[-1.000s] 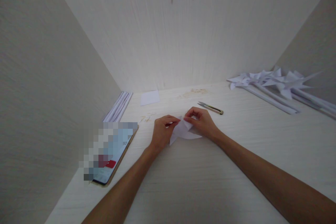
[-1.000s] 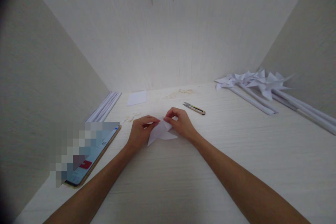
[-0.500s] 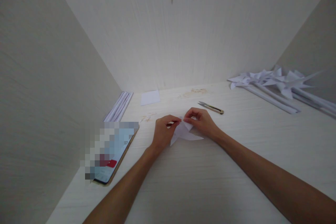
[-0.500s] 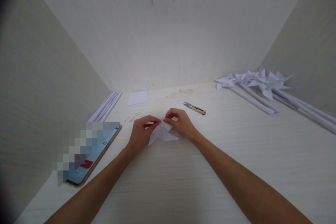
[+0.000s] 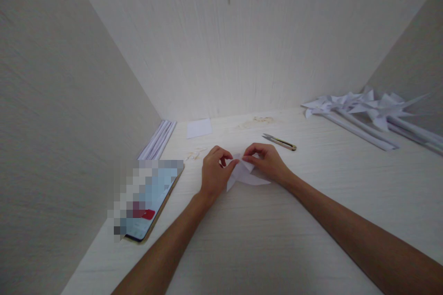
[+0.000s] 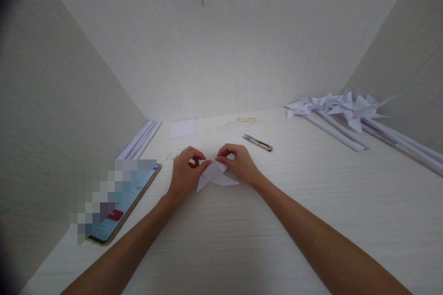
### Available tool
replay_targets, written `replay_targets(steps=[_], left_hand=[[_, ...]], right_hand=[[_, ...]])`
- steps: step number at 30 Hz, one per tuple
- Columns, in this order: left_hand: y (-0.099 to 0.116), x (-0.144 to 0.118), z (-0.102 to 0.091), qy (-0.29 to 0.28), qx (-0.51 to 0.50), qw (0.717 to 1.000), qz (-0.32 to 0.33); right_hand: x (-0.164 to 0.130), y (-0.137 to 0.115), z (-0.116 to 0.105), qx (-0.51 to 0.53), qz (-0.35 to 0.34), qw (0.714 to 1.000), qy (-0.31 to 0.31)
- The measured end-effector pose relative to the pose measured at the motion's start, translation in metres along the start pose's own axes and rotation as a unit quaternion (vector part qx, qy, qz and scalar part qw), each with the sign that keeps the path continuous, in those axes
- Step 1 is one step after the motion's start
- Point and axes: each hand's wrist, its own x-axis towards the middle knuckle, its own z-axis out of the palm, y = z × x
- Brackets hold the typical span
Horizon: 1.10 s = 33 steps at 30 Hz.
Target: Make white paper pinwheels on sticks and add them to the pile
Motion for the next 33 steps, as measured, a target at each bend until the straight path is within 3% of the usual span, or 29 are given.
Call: replay_targets(steps=[7,14,17,23,27,33], left_hand=[[-0.004,0.003,0.001,-0.047,-0.038,0.997,-0.051],[-0.011,0.006,-0.003,-0.162,-0.182,0.965,-0.097],[-0.010,0.009,-0.012,-0.216,-0.184,0.956,-0.073],[0.000,0.015,-0.034,-0.335,-0.065,0.940,0.010],[0.000,0.017,-0.033,-0.325,-0.017,0.945,0.033],[-0.002,0.016,-0.020,-0.244,-0.018,0.969,-0.020]], right_hand=[[0.001,-0.001,0.000,-0.010,0.007,1.000,0.011],[0.000,-0.002,0.000,-0.002,0.019,1.000,0.016],[0.000,-0.003,0.000,-0.002,0.021,1.000,0.013],[0.000,-0.004,-0.001,-0.006,0.015,1.000,0.015],[0.000,-0.003,0.000,-0.010,0.017,1.000,0.018],[0.000,-0.003,0.001,-0.012,0.022,0.999,0.027]])
